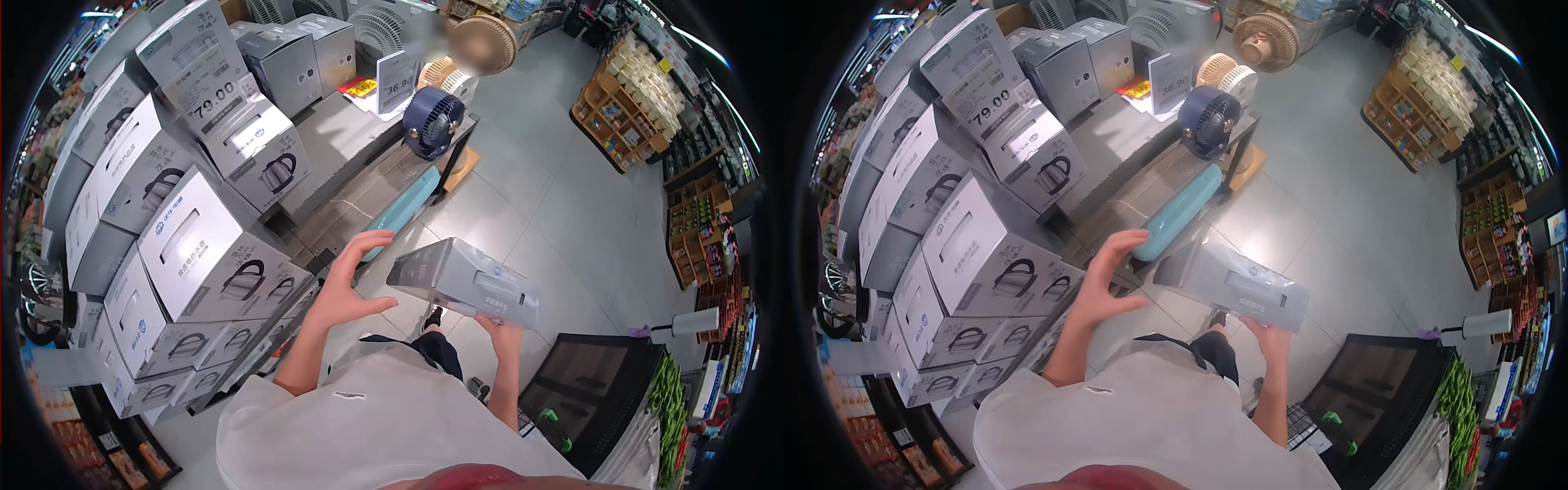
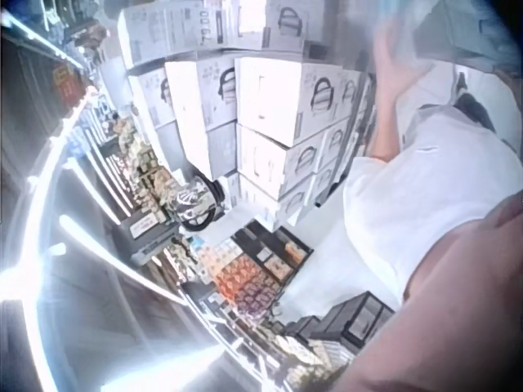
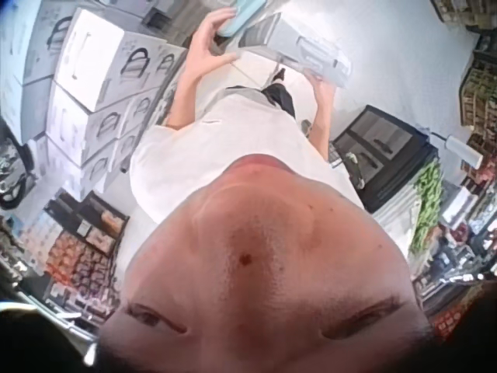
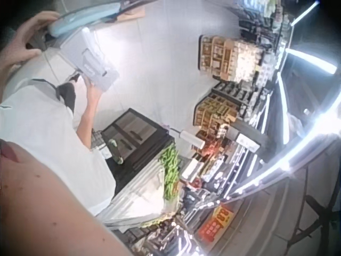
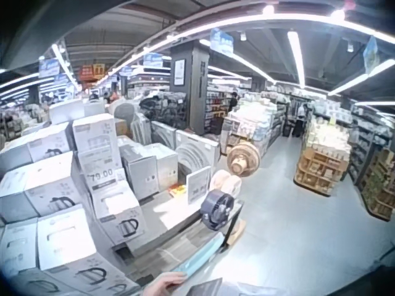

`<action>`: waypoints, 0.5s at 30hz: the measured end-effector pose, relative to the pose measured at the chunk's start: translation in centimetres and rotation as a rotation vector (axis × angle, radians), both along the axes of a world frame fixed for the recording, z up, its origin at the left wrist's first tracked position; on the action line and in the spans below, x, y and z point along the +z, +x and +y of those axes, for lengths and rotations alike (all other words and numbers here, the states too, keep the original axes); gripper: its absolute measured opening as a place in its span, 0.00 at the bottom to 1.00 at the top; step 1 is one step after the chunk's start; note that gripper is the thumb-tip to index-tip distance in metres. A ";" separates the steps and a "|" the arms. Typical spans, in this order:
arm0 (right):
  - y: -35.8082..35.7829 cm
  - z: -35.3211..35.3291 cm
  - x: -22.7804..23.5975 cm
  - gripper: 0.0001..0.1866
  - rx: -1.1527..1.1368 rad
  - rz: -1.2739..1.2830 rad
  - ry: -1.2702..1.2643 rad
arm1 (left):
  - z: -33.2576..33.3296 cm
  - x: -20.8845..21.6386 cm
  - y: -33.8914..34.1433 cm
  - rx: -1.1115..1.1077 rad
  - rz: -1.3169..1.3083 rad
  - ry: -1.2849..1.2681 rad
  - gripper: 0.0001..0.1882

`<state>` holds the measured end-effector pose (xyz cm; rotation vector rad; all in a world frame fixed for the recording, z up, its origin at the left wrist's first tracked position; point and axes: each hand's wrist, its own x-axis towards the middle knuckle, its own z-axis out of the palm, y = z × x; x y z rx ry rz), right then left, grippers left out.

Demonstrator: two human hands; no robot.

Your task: Browsing and selecting small desk fans from a shelf and placing them in a shopping cart.

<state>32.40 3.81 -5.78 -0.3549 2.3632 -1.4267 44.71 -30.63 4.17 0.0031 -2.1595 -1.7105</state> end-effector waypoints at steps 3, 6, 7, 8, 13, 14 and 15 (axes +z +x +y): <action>-6.4 -3.5 0.9 0.19 0.085 0.367 -0.030 | 1.5 5.1 -3.3 0.002 0.194 -0.301 0.42; -11.1 -5.8 1.0 0.26 0.213 -0.053 -0.137 | 4.8 9.1 -7.5 0.046 -0.046 -0.665 0.41; -12.4 -6.3 1.1 0.27 0.274 -0.068 -0.208 | 5.8 9.8 -9.4 0.109 -0.096 -0.839 0.39; -13.6 -6.8 1.2 0.28 0.334 -0.084 -0.280 | 6.5 9.8 -10.7 0.118 -0.118 -0.852 0.39; -19.8 -9.1 1.6 0.36 0.537 -0.128 -0.369 | 7.3 8.8 -15.7 0.224 -0.479 -0.987 0.40; -21.2 -9.5 1.6 0.36 0.547 -0.140 -0.382 | 6.8 8.9 -16.6 0.231 -0.495 -0.997 0.40; -22.2 -9.9 1.7 0.38 0.513 -0.135 -0.464 | 6.3 9.2 -16.9 0.311 -0.516 -0.966 0.40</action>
